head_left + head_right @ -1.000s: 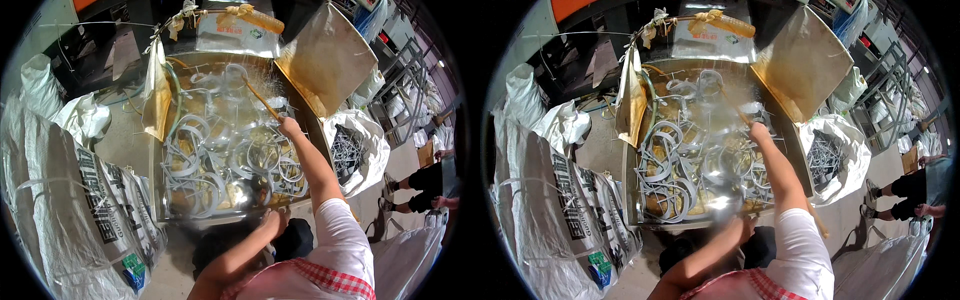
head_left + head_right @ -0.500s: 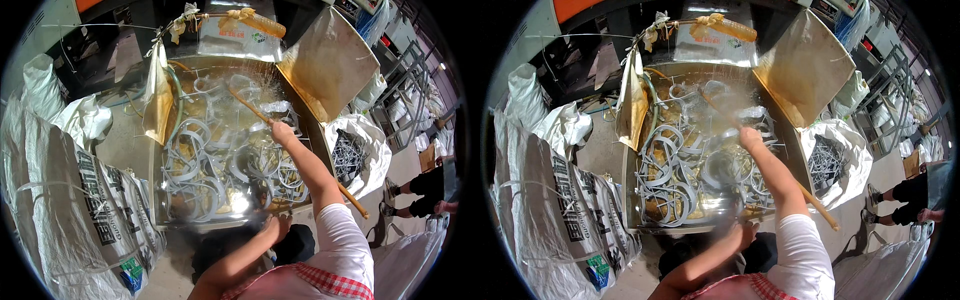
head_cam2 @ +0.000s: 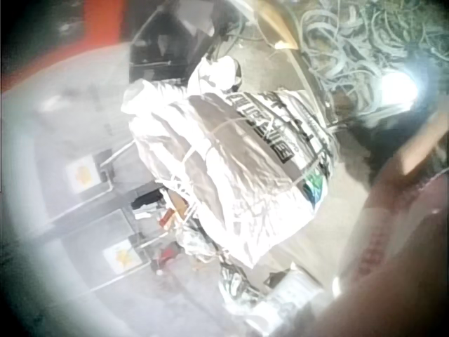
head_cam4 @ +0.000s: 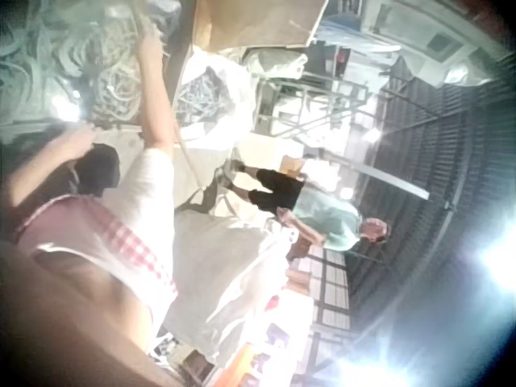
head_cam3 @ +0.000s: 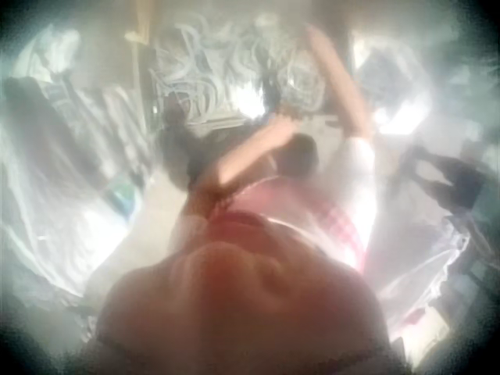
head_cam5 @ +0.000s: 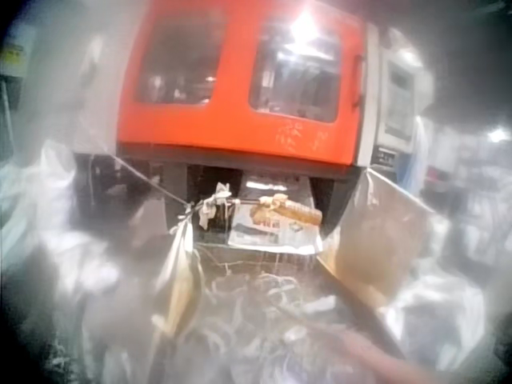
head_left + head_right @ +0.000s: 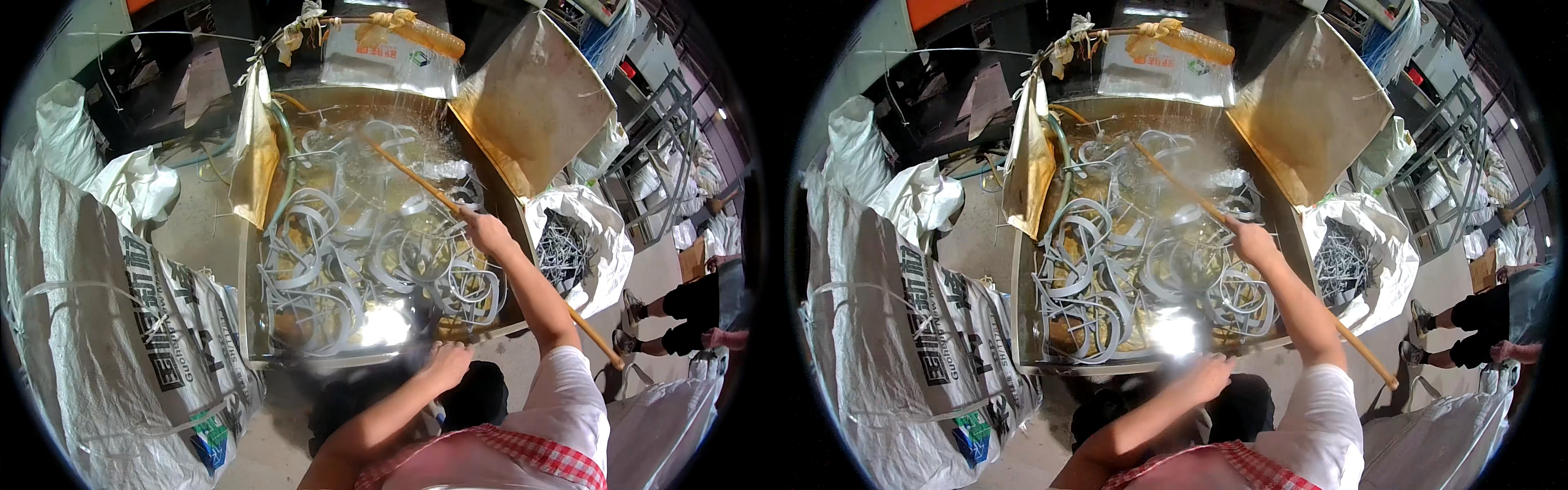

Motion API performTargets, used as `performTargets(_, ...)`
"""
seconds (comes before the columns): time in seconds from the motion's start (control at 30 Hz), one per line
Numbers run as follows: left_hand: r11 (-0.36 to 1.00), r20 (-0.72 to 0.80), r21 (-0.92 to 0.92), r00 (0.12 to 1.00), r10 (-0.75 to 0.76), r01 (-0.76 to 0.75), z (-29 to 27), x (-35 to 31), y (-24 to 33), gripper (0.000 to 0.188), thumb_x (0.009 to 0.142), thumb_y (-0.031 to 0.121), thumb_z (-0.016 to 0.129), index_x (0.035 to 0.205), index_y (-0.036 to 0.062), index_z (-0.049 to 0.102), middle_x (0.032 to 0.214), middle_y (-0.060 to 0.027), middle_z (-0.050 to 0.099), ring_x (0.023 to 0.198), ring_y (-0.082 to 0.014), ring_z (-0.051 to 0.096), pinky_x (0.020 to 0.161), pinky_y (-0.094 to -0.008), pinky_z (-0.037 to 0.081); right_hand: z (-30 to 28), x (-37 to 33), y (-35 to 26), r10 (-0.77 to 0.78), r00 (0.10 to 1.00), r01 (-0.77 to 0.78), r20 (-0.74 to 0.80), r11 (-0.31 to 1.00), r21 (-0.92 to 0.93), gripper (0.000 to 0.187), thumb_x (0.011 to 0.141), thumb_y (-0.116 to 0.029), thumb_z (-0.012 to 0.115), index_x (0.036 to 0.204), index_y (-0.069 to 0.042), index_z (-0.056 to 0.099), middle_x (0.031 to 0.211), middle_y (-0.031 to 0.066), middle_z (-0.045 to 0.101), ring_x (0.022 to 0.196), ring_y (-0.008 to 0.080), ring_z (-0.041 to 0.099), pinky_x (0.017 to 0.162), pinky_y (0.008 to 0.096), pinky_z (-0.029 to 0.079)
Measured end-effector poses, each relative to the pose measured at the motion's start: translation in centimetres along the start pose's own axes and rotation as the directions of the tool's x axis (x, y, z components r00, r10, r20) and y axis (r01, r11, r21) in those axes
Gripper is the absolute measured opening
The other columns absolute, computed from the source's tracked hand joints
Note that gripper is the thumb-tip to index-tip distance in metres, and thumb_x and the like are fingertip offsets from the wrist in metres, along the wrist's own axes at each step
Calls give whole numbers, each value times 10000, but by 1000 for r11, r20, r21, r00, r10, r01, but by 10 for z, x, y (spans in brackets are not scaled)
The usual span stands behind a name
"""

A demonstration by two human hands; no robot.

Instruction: The person sorts circular industrial components by hand into a large white bag, then uses a wooden stick to stir and agitate plastic rings in a metal tank filled with liquid.

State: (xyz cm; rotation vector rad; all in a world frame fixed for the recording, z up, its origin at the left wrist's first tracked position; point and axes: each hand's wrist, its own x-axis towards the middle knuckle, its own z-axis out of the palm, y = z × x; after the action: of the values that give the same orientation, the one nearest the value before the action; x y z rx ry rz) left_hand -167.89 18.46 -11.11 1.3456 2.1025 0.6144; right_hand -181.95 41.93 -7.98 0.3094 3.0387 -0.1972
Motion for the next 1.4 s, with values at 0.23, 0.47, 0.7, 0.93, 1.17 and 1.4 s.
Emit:
performTargets(0.23,1000,-27,8,1000,12,-12,19,4,-4,288,787,201,621,1026,52,561,1003,-128,603,970,-295,577,868,-445,404,9,-9,-19,162,984,-161,77,987,-25,539,822,-104,467,1335,-255,397,922,218,618,867,371,607,744,477,481)
performTargets(0.47,999,-19,42,1000,-16,17,3,2,-5,290,789,205,623,1022,52,547,995,-132,600,971,-290,580,859,-438,411,36,10,-32,27,993,-26,114,1000,-17,488,824,-127,433,1290,-270,453,907,200,628,853,370,610,737,474,483)
performTargets(0.7,1000,-180,14,984,13,-11,2,-7,-5,351,778,205,635,1083,63,534,983,-143,611,938,-308,591,828,-436,436,-40,-101,42,178,983,-179,-36,983,-47,438,830,-202,518,1266,-227,483,919,194,628,828,375,607,718,472,473)
performTargets(0.93,1000,-95,-1,995,15,-15,-9,-12,-2,327,785,192,623,1072,63,535,1004,-144,601,960,-327,576,834,-446,433,-95,-135,60,368,930,-357,-6,897,-261,449,831,-104,454,1244,-275,495,931,177,637,870,347,617,736,442,484)
performTargets(1.17,1000,-33,6,999,-2,2,-15,-11,-2,389,786,197,599,1135,48,513,1047,-173,597,993,-346,562,847,-454,431,-59,-160,89,395,911,-339,118,880,-332,400,783,-70,447,1143,-177,585,928,197,633,855,348,624,758,450,492)
performTargets(1.4,1000,-71,-4,997,-7,7,-8,-15,-1,387,787,211,607,1121,34,523,1039,-195,600,979,-354,571,850,-461,436,9,-179,90,506,810,-585,298,737,338,311,822,-151,500,1123,-119,569,628,74,525,477,160,497,398,293,368)
